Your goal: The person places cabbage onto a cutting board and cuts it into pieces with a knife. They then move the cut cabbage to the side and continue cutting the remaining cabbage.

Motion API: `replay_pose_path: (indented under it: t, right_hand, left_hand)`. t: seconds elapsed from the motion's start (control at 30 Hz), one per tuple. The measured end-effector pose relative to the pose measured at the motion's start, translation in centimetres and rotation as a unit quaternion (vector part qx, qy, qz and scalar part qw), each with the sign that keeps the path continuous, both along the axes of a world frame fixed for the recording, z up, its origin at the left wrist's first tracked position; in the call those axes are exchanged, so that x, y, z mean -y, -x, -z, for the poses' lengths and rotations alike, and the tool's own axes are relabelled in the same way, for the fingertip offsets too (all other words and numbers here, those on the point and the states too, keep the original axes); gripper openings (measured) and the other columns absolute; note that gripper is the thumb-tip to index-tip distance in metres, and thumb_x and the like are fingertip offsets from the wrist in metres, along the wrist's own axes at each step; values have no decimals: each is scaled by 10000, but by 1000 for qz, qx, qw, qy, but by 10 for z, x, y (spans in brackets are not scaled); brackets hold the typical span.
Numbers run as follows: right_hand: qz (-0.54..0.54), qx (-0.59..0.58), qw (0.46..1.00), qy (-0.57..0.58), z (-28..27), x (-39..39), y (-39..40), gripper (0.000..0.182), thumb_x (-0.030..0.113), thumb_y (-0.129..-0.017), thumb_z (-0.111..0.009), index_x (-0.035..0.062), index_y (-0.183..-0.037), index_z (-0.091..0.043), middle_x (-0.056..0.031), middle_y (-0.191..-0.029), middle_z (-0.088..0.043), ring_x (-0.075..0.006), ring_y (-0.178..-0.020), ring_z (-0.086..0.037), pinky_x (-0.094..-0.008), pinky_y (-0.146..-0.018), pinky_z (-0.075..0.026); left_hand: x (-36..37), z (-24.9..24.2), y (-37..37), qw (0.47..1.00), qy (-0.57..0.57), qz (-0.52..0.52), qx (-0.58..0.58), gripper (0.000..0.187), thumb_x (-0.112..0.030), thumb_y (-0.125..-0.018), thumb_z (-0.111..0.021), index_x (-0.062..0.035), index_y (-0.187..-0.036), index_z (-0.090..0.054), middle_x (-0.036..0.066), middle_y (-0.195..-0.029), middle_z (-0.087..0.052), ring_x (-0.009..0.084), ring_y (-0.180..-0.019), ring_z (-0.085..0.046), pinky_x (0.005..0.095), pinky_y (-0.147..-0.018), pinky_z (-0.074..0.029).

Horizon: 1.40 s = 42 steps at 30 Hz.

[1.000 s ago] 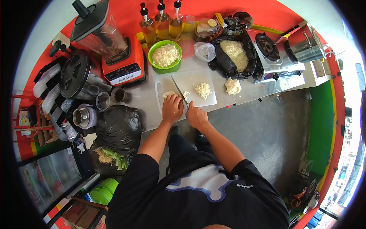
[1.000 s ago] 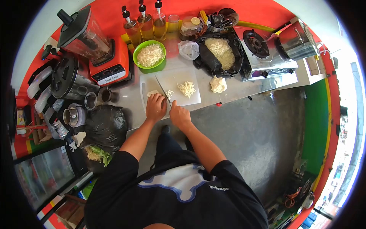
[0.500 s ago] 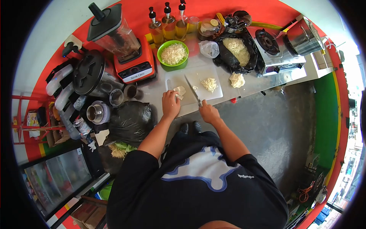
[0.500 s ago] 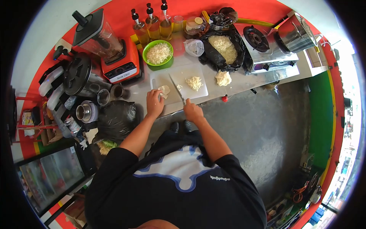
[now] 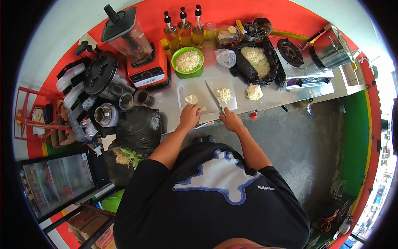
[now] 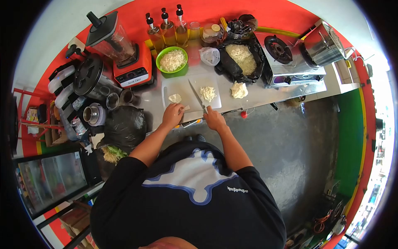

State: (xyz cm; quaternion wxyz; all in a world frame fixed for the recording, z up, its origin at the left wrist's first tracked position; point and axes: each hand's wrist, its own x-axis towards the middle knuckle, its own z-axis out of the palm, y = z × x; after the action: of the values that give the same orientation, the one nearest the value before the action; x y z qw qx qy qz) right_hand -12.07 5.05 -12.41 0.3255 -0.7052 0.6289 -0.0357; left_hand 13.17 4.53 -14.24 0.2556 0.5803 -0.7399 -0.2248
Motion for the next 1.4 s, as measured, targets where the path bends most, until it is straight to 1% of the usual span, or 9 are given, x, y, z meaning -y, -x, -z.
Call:
replay_pose_path:
  t: [0.07, 0.37, 0.57, 0.67, 0.97, 1.07, 1.17, 1.27, 1.4]
  right_hand:
    - [-35, 17, 999, 2, 6, -4, 9, 363, 332, -999, -520, 38, -1189, -426, -328, -985, -668, -531, -948, -627, -616, -827, -471]
    - [-23, 46, 998, 31, -1, 0, 32, 352, 306, -994, -529, 24, -1189, -454, -310, -930, -675, -519, -896, -638, -607, -783, -486]
    - [-46, 40, 998, 10, -20, 0, 17, 337, 297, -983, -531, 15, -1158, -476, -299, -910, -681, -516, -865, -648, -602, -772, -500]
    - [-70, -19, 997, 17, -25, 1, 7, 282, 250, -966, -543, 6, -1103, -507, -261, -910, -710, -460, -862, -703, -544, -775, -564]
    - [-139, -127, 982, -3, -34, -1, -3, 268, 146, -901, -590, -16, -1096, -501, -229, -905, -728, -381, -860, -741, -467, -727, -596]
    - [-147, -151, 977, -25, -32, -2, -13, 278, 136, -899, -590, -18, -1107, -489, -220, -907, -732, -358, -867, -747, -450, -702, -603]
    - [-139, -150, 979, 12, -11, -2, -16, 305, 131, -885, -612, -17, -1118, -480, -212, -908, -735, -342, -871, -749, -446, -702, -604]
    - [-120, -125, 985, -16, -16, 11, -22, 285, 92, -897, -557, -38, -1136, -470, -235, -919, -725, -401, -881, -730, -492, -776, -583]
    - [-149, -145, 978, -21, -31, 18, -21, 298, 80, -898, -557, -42, -1154, -465, -240, -936, -726, -398, -900, -730, -489, -800, -581]
  left_hand:
    - [2, -4, 10, 999, -50, -1, 10, 202, -119, -840, -699, -77, -1037, -692, 108, -966, -666, 322, -1011, -612, 435, -871, -512]
    - [10, -20, 51, 999, -39, -19, 33, 253, -82, -860, -658, -90, -1111, -686, 103, -1032, -640, 318, -1001, -622, 417, -885, -523]
    - [6, -14, 69, 996, -14, -55, 70, 216, -59, -860, -648, -94, -1067, -697, 89, -1009, -638, 304, -994, -620, 410, -863, -530]
    - [13, -5, 73, 997, 20, -47, 62, 187, -48, -833, -667, -63, -1016, -699, 106, -956, -637, 315, -976, -620, 416, -849, -517]
    - [18, -1, 73, 995, -7, -45, 89, 147, -17, -837, -632, -54, -925, -745, 88, -941, -658, 305, -953, -634, 409, -839, -526]
    - [19, -3, 74, 993, -26, -46, 101, 267, -17, -878, -532, -83, -996, -761, 66, -985, -652, 274, -1003, -629, 403, -852, -548]
    - [17, 0, 73, 995, -20, -49, 90, 254, -23, -877, -539, -81, -991, -759, 66, -1008, -659, 278, -1013, -632, 405, -857, -544]
    - [16, 0, 72, 996, -19, -52, 74, 249, -27, -877, -542, -79, -991, -757, 69, -1008, -666, 284, -1018, -632, 408, -857, -540]
    - [15, -1, 72, 996, -24, -67, 54, 240, -30, -871, -551, -78, -983, -757, 74, -985, -671, 288, -1011, -636, 410, -855, -537]
